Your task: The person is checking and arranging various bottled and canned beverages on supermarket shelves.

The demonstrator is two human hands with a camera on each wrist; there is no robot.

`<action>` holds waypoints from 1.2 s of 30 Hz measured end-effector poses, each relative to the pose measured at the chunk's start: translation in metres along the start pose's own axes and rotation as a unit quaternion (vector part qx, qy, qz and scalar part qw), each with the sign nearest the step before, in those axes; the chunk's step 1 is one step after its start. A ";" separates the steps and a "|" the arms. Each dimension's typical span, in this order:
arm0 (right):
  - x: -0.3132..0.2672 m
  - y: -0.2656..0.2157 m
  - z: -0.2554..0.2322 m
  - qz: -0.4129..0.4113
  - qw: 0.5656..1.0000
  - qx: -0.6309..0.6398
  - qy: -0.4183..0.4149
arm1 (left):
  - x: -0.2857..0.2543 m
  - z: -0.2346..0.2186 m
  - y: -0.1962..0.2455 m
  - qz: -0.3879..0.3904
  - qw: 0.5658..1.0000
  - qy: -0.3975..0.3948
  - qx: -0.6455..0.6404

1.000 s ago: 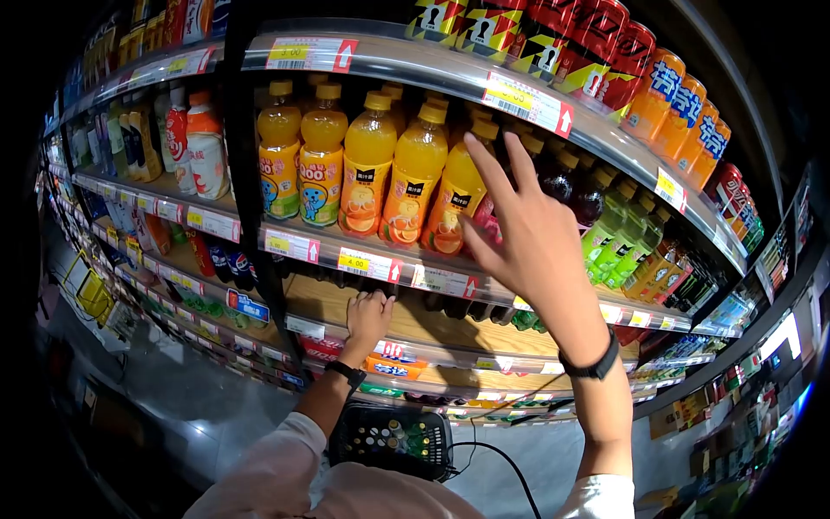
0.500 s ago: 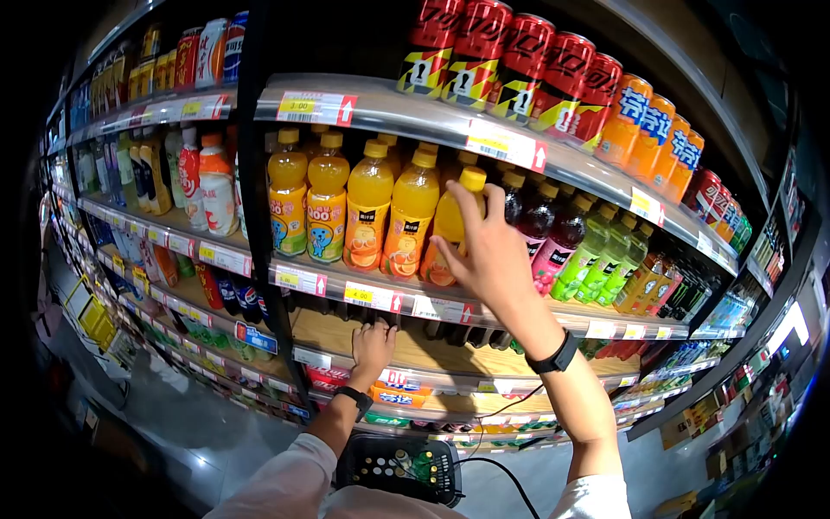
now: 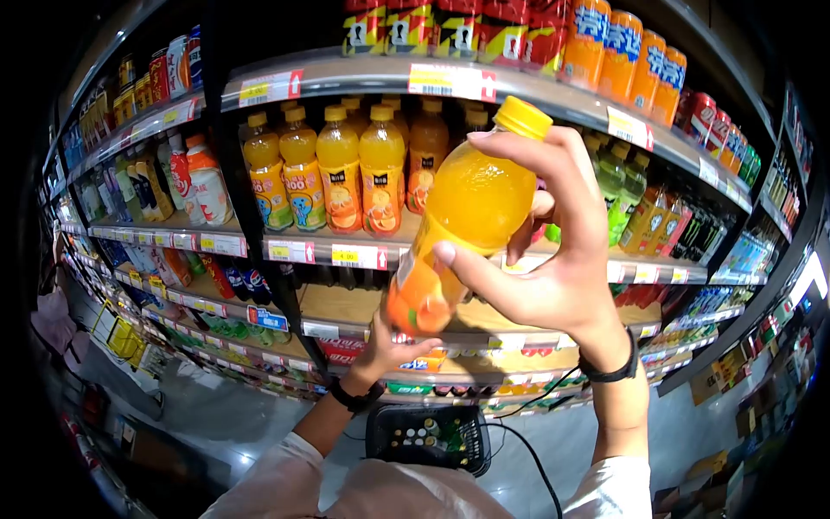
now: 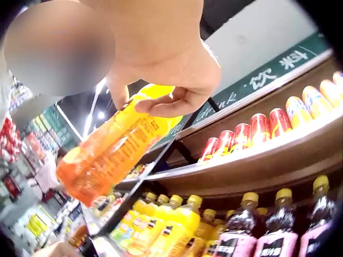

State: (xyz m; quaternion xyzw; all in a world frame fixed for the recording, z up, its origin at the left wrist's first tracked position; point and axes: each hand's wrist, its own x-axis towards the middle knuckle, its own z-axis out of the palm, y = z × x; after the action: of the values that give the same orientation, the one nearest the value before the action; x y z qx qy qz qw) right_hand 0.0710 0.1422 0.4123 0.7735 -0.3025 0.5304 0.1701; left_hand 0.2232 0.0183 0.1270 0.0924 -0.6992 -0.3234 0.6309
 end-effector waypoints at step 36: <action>-0.011 0.111 0.084 -0.057 0.978 -0.198 -0.030 | 0.165 -0.044 -0.004 0.270 0.815 0.086 0.504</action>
State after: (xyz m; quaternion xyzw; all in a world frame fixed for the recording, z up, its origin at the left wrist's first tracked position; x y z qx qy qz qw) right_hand 0.0566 0.0124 0.3643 0.7559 -0.3621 0.4259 0.3408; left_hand 0.2324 -0.0880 0.2601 0.2324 -0.7039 0.2675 0.6155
